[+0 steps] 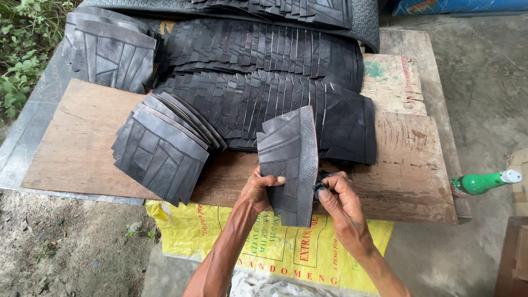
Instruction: The person repeatedly rubs the edges of black shoe sole pieces with a small black object. The person picks up each piece from a stack, rubs the edges, and places it back on the stack.
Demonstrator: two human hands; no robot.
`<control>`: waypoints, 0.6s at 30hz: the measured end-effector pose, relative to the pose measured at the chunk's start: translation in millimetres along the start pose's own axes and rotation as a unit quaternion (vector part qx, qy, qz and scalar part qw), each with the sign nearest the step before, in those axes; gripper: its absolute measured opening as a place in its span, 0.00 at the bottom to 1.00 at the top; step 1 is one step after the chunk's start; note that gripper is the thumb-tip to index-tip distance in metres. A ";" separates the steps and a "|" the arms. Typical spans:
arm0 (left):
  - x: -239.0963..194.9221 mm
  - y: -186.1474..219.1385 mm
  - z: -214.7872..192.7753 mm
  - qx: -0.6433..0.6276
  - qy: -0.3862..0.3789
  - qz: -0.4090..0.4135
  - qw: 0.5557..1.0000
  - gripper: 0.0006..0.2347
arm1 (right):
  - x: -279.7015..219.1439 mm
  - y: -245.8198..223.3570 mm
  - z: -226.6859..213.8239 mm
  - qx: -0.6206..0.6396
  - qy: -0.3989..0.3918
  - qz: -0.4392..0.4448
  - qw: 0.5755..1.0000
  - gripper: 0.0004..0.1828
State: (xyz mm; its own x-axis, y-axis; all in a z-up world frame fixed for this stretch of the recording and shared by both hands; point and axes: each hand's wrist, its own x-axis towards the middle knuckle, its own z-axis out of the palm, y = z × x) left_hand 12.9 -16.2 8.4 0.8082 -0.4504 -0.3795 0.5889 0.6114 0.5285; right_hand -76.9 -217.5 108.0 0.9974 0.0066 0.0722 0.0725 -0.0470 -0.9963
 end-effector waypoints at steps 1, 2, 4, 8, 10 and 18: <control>-0.3 -0.8 -0.1 0.009 -0.005 -0.002 1.000 0.19 | 3.4 -0.3 -1.3 0.001 0.001 -0.009 1.000 0.08; -0.6 -1.1 0.1 0.020 -0.011 -0.004 1.000 0.20 | 7.2 -0.8 -3.0 0.002 0.003 -0.019 1.000 0.08; -1.3 -1.8 0.5 0.032 -0.024 -0.003 0.999 0.20 | 14.0 -2.2 -6.7 0.023 0.014 -0.012 1.000 0.08; -1.2 -0.4 1.1 0.041 -0.005 -0.014 0.999 0.21 | 11.4 -6.7 -8.2 -0.046 0.000 -0.033 0.998 0.10; -1.6 1.0 0.0 0.047 0.008 -0.016 0.999 0.21 | 8.1 -7.9 -6.9 -0.066 -0.020 -0.066 0.995 0.11; -6.2 -2.4 -8.4 0.069 -0.042 -0.033 0.996 0.21 | 19.6 -9.0 -17.1 -0.040 0.008 -0.045 0.998 0.12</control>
State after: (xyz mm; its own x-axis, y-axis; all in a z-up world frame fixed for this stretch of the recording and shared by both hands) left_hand 6.5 -9.5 3.1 0.7610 -0.5427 -0.3555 0.6296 0.4856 0.6064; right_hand -57.9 -234.1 119.2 0.9867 -0.0006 0.1624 0.1610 -0.1274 -0.9787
